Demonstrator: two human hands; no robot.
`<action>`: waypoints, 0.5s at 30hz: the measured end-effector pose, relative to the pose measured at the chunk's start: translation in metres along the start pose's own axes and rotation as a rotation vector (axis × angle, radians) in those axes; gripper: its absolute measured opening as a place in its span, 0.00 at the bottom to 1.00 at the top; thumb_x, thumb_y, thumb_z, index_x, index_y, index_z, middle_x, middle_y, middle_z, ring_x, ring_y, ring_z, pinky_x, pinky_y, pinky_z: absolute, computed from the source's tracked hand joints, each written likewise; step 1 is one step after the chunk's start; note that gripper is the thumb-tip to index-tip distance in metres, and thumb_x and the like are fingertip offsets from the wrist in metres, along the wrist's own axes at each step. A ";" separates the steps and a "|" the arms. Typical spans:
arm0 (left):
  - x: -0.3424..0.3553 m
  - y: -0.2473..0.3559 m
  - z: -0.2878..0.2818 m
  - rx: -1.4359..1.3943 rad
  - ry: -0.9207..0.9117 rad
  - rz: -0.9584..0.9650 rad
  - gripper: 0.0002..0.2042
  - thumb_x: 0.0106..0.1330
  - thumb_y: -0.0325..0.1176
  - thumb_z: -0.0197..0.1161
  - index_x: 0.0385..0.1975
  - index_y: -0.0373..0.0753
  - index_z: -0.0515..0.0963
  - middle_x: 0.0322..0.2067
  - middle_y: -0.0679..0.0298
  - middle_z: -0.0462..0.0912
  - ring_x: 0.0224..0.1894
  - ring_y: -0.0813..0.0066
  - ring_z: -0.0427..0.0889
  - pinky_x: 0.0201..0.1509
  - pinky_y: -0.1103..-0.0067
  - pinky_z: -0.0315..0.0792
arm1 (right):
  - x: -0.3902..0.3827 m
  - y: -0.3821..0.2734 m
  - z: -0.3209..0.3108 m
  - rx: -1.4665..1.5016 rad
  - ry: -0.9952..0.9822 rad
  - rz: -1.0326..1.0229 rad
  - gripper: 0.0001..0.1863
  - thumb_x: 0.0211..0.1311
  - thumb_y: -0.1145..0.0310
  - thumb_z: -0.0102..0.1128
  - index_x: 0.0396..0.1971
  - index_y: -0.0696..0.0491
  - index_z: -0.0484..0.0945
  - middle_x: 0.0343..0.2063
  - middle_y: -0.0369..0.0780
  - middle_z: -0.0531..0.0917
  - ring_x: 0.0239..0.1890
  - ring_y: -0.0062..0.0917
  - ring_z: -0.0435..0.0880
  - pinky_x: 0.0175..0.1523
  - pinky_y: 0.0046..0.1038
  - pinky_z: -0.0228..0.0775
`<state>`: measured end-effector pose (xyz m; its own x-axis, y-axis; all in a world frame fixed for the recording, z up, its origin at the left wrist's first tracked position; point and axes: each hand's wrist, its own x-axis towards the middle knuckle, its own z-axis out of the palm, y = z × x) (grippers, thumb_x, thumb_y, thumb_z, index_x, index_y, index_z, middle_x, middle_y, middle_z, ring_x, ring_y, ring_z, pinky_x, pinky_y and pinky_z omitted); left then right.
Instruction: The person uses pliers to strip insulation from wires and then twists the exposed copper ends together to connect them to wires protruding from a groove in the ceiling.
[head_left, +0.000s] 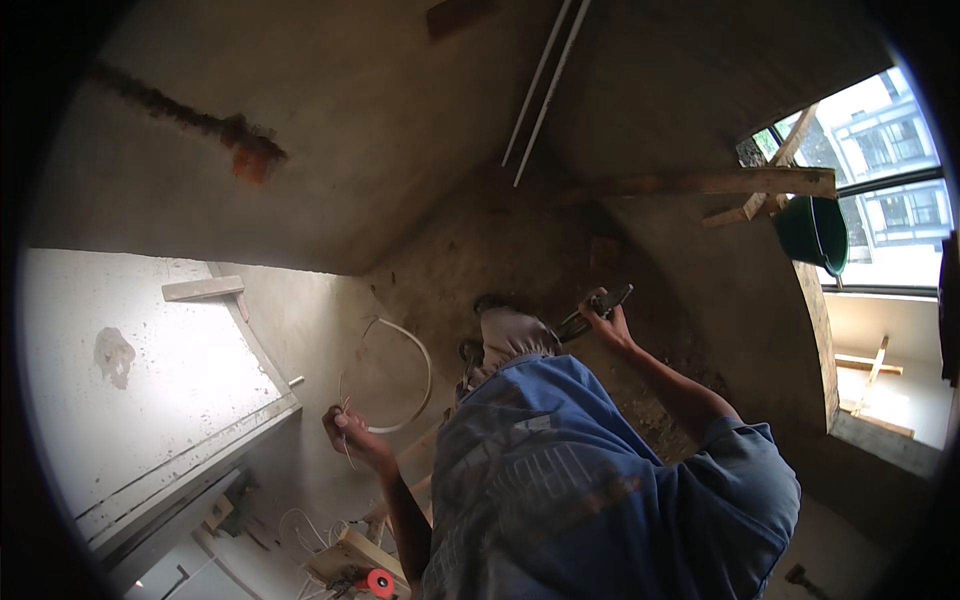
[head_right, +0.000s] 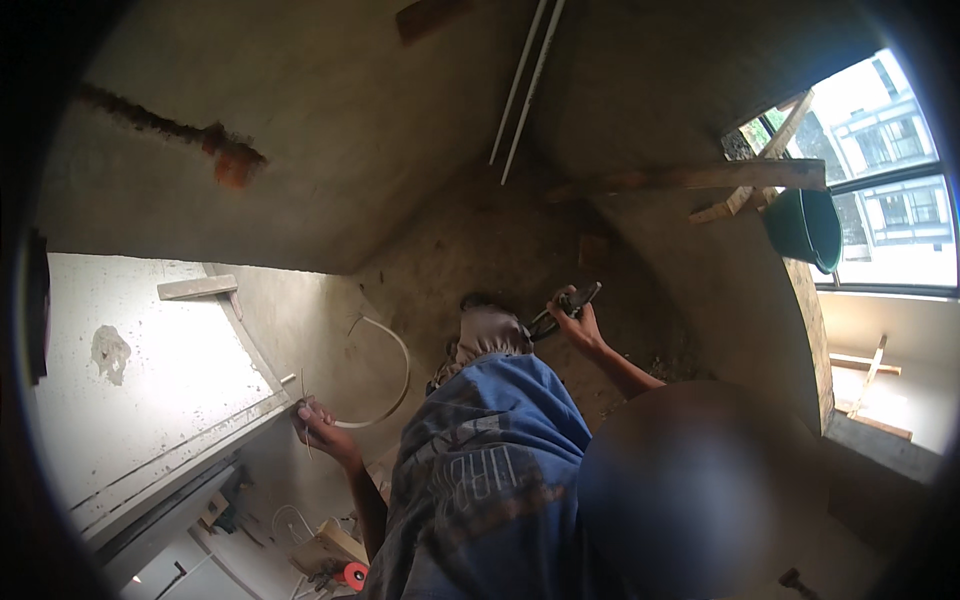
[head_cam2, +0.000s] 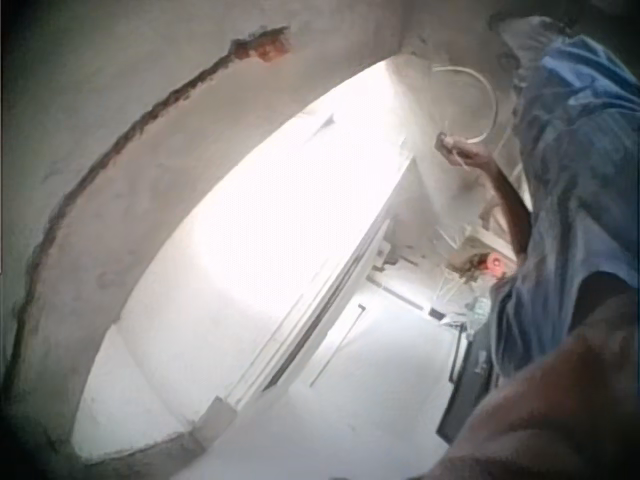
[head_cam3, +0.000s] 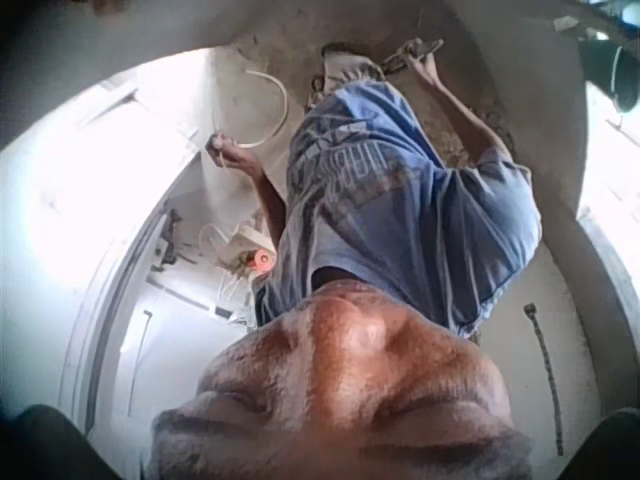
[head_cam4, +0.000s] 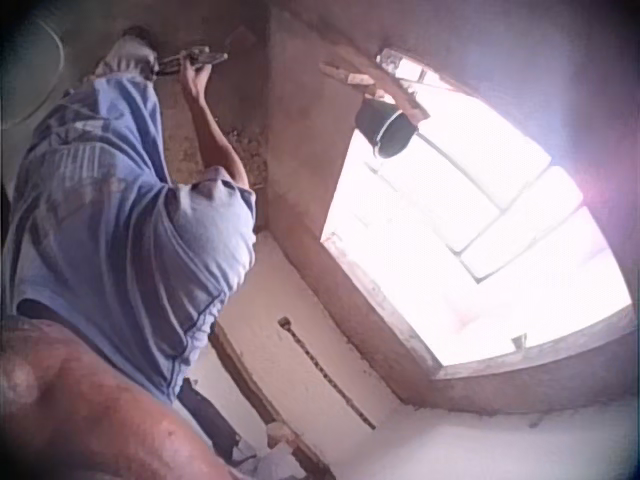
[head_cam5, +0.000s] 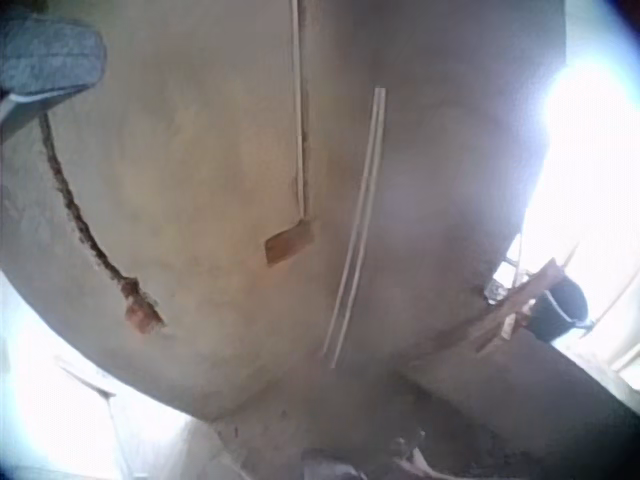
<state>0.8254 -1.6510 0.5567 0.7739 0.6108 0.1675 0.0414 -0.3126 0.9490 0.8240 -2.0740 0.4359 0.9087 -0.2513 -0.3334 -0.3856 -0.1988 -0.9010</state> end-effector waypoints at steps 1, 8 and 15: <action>-0.003 0.001 0.000 0.034 0.067 0.002 0.19 0.74 0.44 0.47 0.29 0.33 0.71 0.19 0.72 0.61 0.20 0.86 0.56 0.22 0.85 0.49 | -0.001 -0.005 -0.003 -0.010 -0.015 0.048 0.09 0.62 0.64 0.57 0.34 0.54 0.73 0.27 0.33 0.73 0.34 0.18 0.72 0.42 0.26 0.65; -0.001 -0.001 0.010 0.245 0.221 0.103 0.14 0.72 0.39 0.53 0.40 0.31 0.70 0.22 0.70 0.65 0.23 0.85 0.62 0.23 0.84 0.56 | 0.038 0.004 0.015 0.322 -0.012 0.120 0.12 0.66 0.60 0.55 0.38 0.53 0.71 0.29 0.34 0.73 0.35 0.21 0.77 0.41 0.27 0.70; 0.031 -0.001 0.021 0.444 0.350 0.183 0.10 0.71 0.35 0.56 0.40 0.33 0.69 0.22 0.67 0.68 0.20 0.83 0.63 0.19 0.83 0.58 | 0.092 0.023 0.020 0.436 0.004 0.141 0.14 0.69 0.57 0.54 0.42 0.53 0.69 0.35 0.37 0.72 0.37 0.27 0.81 0.37 0.31 0.77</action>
<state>0.8626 -1.6476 0.5555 0.5420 0.6982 0.4678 0.2457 -0.6640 0.7062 0.9022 -2.0831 0.3785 0.8511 -0.2507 -0.4612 -0.4016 0.2548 -0.8796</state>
